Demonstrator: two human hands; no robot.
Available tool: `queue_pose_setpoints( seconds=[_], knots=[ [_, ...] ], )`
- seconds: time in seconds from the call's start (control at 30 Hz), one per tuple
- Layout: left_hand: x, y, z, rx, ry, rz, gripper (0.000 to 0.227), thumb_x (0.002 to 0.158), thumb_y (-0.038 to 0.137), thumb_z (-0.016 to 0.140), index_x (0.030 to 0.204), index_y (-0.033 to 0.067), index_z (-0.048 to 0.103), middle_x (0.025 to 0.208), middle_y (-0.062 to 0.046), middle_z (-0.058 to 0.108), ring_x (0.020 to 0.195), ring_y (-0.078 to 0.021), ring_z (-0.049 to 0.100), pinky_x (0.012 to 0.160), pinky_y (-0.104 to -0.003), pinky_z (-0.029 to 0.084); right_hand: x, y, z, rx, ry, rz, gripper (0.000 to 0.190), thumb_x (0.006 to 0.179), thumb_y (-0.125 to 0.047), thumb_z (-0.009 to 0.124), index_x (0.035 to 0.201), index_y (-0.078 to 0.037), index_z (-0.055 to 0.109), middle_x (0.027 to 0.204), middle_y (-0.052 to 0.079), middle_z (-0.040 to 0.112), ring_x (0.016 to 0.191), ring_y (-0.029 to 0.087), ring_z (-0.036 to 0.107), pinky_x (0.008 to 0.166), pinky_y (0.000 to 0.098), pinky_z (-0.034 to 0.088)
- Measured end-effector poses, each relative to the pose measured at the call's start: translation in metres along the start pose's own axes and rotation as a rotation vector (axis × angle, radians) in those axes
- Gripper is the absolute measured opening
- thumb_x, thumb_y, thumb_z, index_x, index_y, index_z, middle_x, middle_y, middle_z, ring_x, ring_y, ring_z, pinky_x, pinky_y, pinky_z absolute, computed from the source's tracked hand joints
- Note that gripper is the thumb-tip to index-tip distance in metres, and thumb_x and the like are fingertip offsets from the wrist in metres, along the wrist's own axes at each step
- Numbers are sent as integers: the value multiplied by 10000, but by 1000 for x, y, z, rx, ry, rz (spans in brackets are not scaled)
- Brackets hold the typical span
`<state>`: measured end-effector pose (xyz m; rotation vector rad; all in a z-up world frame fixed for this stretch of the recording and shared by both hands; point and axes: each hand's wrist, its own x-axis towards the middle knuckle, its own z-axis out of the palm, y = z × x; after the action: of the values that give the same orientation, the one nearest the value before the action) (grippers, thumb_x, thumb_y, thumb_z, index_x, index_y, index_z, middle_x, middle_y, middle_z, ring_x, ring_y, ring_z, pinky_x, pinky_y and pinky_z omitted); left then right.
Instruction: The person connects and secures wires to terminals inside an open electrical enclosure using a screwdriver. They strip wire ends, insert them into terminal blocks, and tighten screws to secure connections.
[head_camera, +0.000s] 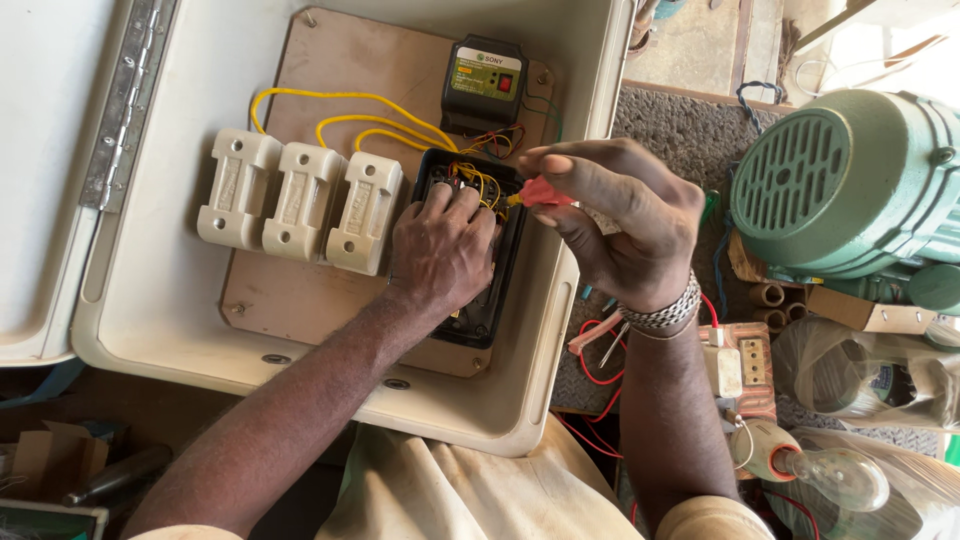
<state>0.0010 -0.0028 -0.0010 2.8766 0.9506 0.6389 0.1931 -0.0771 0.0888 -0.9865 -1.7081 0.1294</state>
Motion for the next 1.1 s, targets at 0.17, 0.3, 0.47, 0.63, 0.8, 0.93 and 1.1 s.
queue_pose_setpoints(
  seconds=[0.17,0.3,0.47,0.63,0.8,0.93,1.1],
  knots=[
    [0,-1,0,-14,18,1,147,836,151,738,757,51,665,870,-87,614,867,-261,612,619,-410,537,5,5,3,-1,-92,7,423,1071,-49,711,1429,-58,485,1221,163,713,1018,183,757,892,301,655],
    [1,-4,6,-32,20,-5,142,867,135,743,788,31,688,878,-118,642,847,-253,620,578,-399,529,-3,5,2,-162,-45,44,463,1059,19,730,1413,-152,486,1126,138,739,984,213,787,841,296,685],
    [-1,-5,9,-22,31,0,60,783,77,728,764,37,688,871,-118,656,883,-272,642,571,-402,531,-25,6,-3,-87,151,-94,677,1057,8,778,1540,-93,314,1172,123,707,990,201,777,817,279,678],
    [-1,-4,12,-19,38,-11,25,767,32,702,759,32,678,892,-122,663,913,-273,650,581,-407,542,-58,-5,6,-179,182,75,602,849,88,749,1358,-138,521,983,212,701,841,312,766,724,363,696],
    [-1,-5,14,-30,29,-15,36,738,19,696,756,23,666,902,-138,656,904,-275,644,579,-406,549,-89,-3,21,54,290,119,694,987,50,760,1491,-188,346,1149,241,654,977,282,743,879,396,695],
    [-1,-5,10,-25,26,-17,48,747,27,703,759,39,659,913,-119,646,938,-281,641,612,-420,557,-98,4,26,19,309,119,690,970,61,738,1458,-181,315,1193,243,641,1000,281,734,868,429,694],
    [0,-4,6,-32,15,-15,70,729,47,708,788,42,670,948,-117,641,950,-279,625,619,-419,549,-103,7,31,52,321,102,704,957,69,743,1460,-210,338,1169,226,647,991,281,733,890,452,690]
  ],
)
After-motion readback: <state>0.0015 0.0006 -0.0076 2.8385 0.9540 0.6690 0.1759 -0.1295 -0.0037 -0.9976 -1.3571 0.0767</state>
